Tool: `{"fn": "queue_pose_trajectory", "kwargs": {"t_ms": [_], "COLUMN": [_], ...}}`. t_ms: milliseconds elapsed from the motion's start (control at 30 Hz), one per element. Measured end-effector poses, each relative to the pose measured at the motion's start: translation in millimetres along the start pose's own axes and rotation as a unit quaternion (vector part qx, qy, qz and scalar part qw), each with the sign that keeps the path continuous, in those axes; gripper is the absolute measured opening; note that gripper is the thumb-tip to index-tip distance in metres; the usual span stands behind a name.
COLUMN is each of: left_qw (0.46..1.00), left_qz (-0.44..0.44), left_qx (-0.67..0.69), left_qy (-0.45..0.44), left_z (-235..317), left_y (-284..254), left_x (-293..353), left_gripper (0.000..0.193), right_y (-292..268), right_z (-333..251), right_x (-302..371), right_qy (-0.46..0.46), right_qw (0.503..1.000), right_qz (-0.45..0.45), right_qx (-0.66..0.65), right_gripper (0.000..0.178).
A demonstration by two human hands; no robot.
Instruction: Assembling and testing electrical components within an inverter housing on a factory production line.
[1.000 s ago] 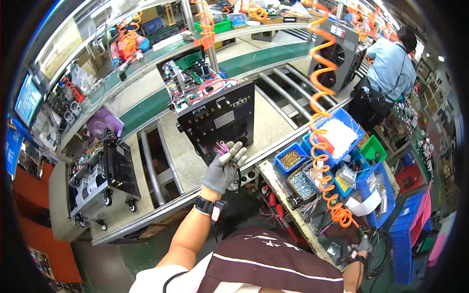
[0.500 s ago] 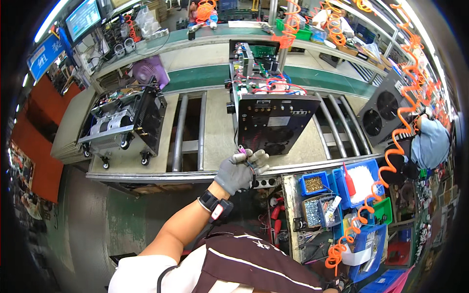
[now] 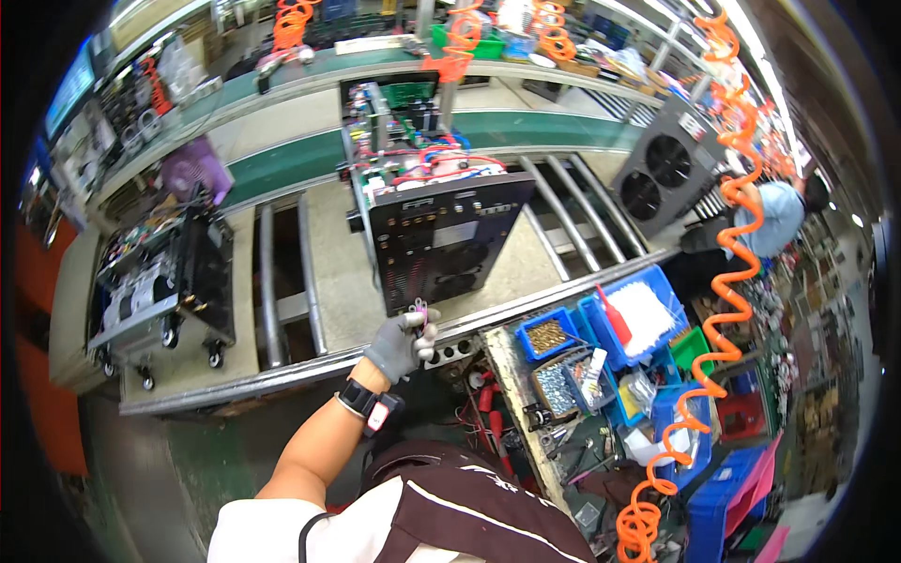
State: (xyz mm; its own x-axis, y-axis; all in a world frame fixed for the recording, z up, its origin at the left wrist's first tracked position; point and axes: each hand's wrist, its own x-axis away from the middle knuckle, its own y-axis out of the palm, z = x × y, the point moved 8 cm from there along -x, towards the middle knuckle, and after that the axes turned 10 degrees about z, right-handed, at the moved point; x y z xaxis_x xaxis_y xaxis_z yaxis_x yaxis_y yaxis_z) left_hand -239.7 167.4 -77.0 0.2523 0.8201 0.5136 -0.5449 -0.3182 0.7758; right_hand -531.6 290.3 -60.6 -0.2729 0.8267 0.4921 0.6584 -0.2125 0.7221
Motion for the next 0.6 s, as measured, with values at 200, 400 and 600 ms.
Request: {"fn": "queue_pose_trajectory", "kwargs": {"t_ms": [200, 400, 600], "left_qw": [0.971, 0.939, 0.966], "left_qz": [-0.048, -0.178, -0.192], "left_qx": [-0.177, -0.132, -0.052], "left_qy": [-0.155, -0.262, -0.163], "left_z": [-93.5, -171.1, -117.8], "left_y": [26.4, 76.2, 78.5], "left_x": [-25.4, -11.3, -0.8], "left_gripper": [0.013, 0.039, 0.024], "right_y": [17.5, 45.9, 77.8], "right_z": [8.0, 21.1, 35.6], "right_x": [17.1, 21.3, 13.6], "right_qy": [0.039, 0.097, 0.154], "right_qw": [0.998, 0.99, 0.981], "right_qz": [-0.036, -0.09, -0.115], "right_qx": [-0.042, -0.05, 0.024], "right_gripper": [0.062, 0.065, 0.067]}}
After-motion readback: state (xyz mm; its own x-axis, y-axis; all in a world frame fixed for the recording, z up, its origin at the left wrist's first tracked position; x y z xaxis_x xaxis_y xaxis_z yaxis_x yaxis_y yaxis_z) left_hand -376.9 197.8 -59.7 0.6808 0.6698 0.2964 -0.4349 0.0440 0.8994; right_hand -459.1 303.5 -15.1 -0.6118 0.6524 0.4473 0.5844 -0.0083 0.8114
